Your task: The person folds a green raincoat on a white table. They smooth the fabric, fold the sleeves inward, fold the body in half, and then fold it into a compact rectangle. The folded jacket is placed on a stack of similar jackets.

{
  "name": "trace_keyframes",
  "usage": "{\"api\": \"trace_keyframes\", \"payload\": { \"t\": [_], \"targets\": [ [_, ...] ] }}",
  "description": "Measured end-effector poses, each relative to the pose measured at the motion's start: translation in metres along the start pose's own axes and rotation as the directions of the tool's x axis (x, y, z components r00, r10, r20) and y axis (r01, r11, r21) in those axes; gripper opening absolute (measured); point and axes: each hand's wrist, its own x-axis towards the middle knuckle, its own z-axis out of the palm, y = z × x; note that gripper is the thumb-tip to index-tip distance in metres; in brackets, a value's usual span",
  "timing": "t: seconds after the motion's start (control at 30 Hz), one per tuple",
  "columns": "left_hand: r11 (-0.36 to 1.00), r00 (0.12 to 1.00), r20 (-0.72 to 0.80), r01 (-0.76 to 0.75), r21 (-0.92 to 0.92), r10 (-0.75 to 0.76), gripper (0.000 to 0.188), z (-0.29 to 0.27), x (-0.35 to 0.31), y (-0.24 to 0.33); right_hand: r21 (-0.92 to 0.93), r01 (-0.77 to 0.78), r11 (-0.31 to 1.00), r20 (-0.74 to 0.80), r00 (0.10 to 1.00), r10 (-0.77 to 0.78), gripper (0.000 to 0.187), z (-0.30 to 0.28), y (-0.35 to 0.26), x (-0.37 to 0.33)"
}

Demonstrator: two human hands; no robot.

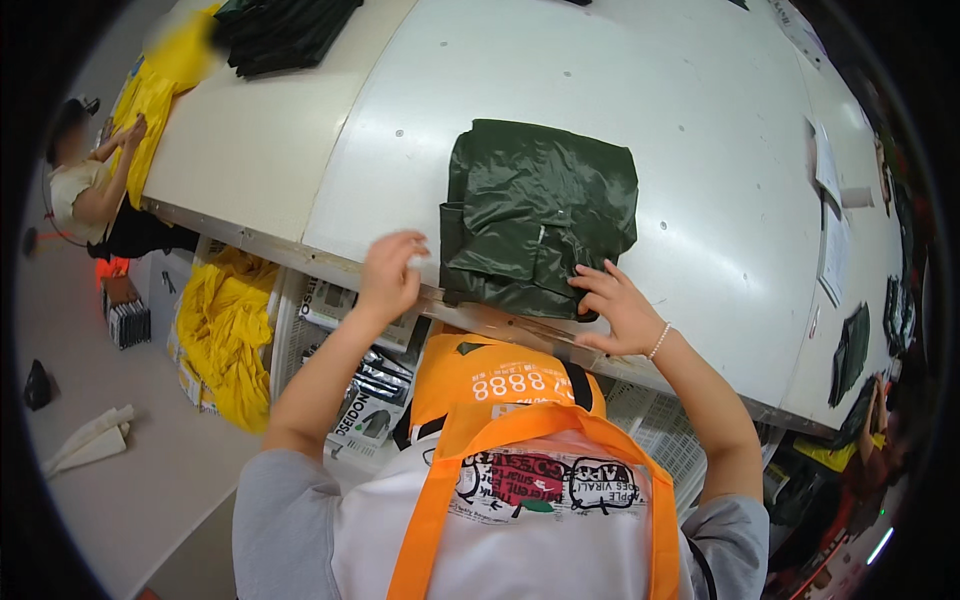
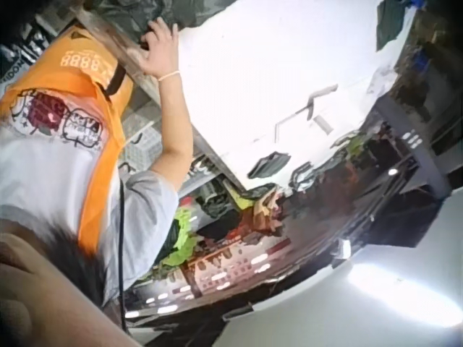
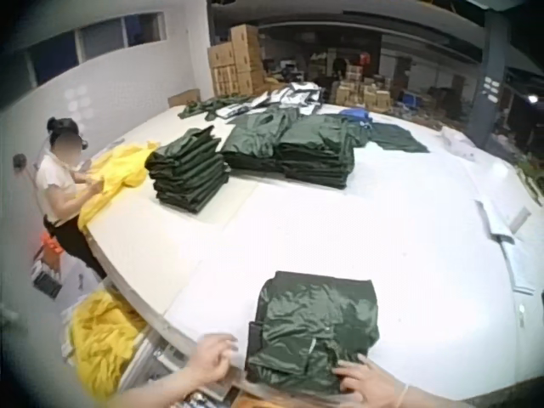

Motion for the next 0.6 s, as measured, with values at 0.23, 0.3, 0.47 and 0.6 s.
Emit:
{"api": "trace_keyframes", "payload": {
  "t": [0.23,0.3,0.47,0.6],
  "targets": [
    [0.945,0.962,0.264,-0.026,0.327,-0.064,0.072,0.035,0.084,0.065,-0.232,-0.495,0.837,-0.488,0.804,0.341,0.048,0.028,-0.015,0.083],
    [0.932,0.954,0.265,0.035,0.36,-0.138,0.083,0.073,0.067,0.035,-0.286,-0.483,0.828,-0.418,0.84,0.346,0.062,0.066,0.01,0.083],
    [0.943,0.966,0.203,0.088,0.322,-0.16,0.087,0.084,0.068,0.036,-0.267,-0.42,0.867,-0.342,0.883,0.322,0.063,0.052,0.028,0.081],
    [0.968,0.986,0.112,0.096,0.231,-0.124,0.088,0.067,0.052,0.052,-0.123,-0.467,0.876,-0.48,0.8,0.359,0.061,0.055,0.003,0.06]
  ]
}}
